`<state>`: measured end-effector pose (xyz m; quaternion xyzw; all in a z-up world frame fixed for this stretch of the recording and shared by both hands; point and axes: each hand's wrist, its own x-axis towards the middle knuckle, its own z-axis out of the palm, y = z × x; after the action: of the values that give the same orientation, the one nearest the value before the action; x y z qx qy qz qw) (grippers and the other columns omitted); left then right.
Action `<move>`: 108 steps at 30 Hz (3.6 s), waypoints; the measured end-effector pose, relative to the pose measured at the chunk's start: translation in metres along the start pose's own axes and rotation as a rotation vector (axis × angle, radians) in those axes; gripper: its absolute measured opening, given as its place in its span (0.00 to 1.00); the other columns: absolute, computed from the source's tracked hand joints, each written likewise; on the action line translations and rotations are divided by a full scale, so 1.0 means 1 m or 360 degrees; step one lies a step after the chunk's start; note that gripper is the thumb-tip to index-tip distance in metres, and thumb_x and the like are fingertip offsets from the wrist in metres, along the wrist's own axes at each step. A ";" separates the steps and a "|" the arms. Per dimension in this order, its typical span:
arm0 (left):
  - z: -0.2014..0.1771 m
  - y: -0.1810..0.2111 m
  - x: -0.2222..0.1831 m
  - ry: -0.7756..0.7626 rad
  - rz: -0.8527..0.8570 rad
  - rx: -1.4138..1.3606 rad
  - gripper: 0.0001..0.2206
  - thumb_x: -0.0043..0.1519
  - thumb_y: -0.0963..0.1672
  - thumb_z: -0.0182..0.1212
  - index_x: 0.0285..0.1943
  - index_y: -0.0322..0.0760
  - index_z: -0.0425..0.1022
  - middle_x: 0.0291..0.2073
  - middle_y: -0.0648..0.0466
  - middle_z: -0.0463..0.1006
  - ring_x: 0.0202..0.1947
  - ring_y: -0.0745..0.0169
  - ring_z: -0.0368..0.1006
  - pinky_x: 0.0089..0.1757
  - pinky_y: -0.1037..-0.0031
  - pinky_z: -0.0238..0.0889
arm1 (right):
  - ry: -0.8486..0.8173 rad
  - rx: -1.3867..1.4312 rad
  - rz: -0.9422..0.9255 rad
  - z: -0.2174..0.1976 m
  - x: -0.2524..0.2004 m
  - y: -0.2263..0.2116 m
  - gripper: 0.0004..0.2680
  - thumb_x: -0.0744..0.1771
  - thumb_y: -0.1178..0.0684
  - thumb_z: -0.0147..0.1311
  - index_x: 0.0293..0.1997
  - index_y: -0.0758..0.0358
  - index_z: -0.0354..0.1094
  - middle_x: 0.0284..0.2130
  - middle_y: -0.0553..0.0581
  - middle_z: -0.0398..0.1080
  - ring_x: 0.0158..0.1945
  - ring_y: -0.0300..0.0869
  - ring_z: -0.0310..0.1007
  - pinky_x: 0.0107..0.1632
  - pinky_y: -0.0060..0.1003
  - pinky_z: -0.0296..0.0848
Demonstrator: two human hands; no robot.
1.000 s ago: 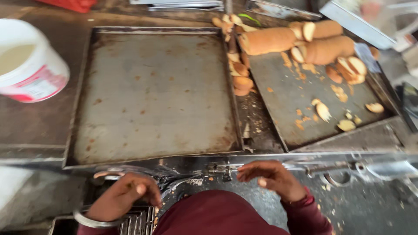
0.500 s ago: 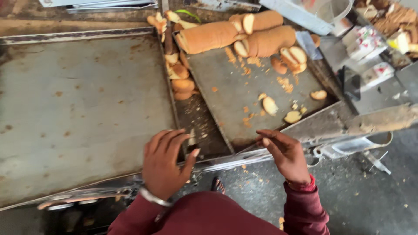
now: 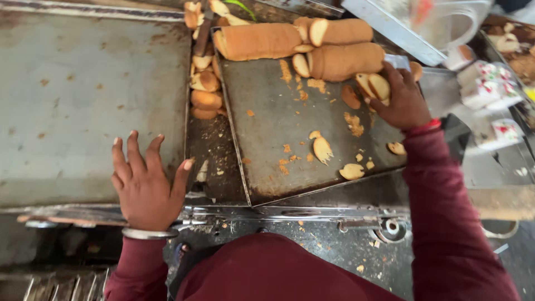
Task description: The person arranges slices of bread on a large metal tray by hand, picking them up from another tray and placing them in neat rows.
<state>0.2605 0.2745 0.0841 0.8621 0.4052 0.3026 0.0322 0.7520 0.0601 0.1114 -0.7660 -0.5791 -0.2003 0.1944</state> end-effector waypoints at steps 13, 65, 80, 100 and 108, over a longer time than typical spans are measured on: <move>0.000 0.001 0.005 -0.0108 -0.0119 0.0115 0.32 0.64 0.59 0.54 0.69 0.37 0.67 0.71 0.35 0.59 0.74 0.31 0.47 0.61 0.41 0.49 | -0.0804 -0.0062 0.0307 0.023 0.027 0.022 0.31 0.59 0.43 0.63 0.70 0.50 0.54 0.44 0.79 0.72 0.47 0.71 0.74 0.48 0.60 0.73; -0.072 -0.432 0.070 -0.0514 -0.0093 -0.0658 0.42 0.62 0.58 0.58 0.78 0.31 0.49 0.78 0.37 0.42 0.79 0.41 0.31 0.68 0.51 0.27 | -0.0539 0.0324 0.0442 0.341 0.415 -0.568 0.24 0.62 0.46 0.58 0.63 0.67 0.59 0.53 0.77 0.72 0.58 0.68 0.72 0.60 0.55 0.71; -0.079 -0.427 0.070 -0.0463 -0.0105 -0.0651 0.42 0.61 0.57 0.59 0.78 0.32 0.50 0.78 0.37 0.44 0.79 0.42 0.34 0.68 0.53 0.29 | -0.0622 0.0726 0.0027 0.323 0.375 -0.620 0.14 0.66 0.45 0.55 0.52 0.62 0.71 0.45 0.72 0.75 0.50 0.65 0.73 0.51 0.56 0.70; -0.076 -0.430 0.069 -0.0459 -0.0072 -0.0653 0.41 0.61 0.57 0.61 0.77 0.32 0.51 0.79 0.39 0.43 0.79 0.42 0.33 0.68 0.51 0.27 | 0.0006 0.0633 0.0487 0.359 0.384 -0.520 0.17 0.65 0.54 0.60 0.60 0.64 0.64 0.46 0.74 0.73 0.49 0.64 0.73 0.50 0.53 0.72; -0.081 -0.428 0.074 -0.0570 -0.0110 -0.0668 0.42 0.60 0.56 0.61 0.77 0.32 0.49 0.79 0.40 0.42 0.79 0.42 0.30 0.68 0.50 0.25 | 0.0493 0.1594 0.0959 0.429 0.402 -0.489 0.15 0.64 0.56 0.61 0.55 0.67 0.69 0.43 0.66 0.76 0.48 0.59 0.79 0.50 0.49 0.75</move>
<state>-0.0383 0.5987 0.0584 0.8619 0.3507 0.2215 0.2916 0.4150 0.7371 -0.0042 -0.6736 -0.3254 0.0513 0.6616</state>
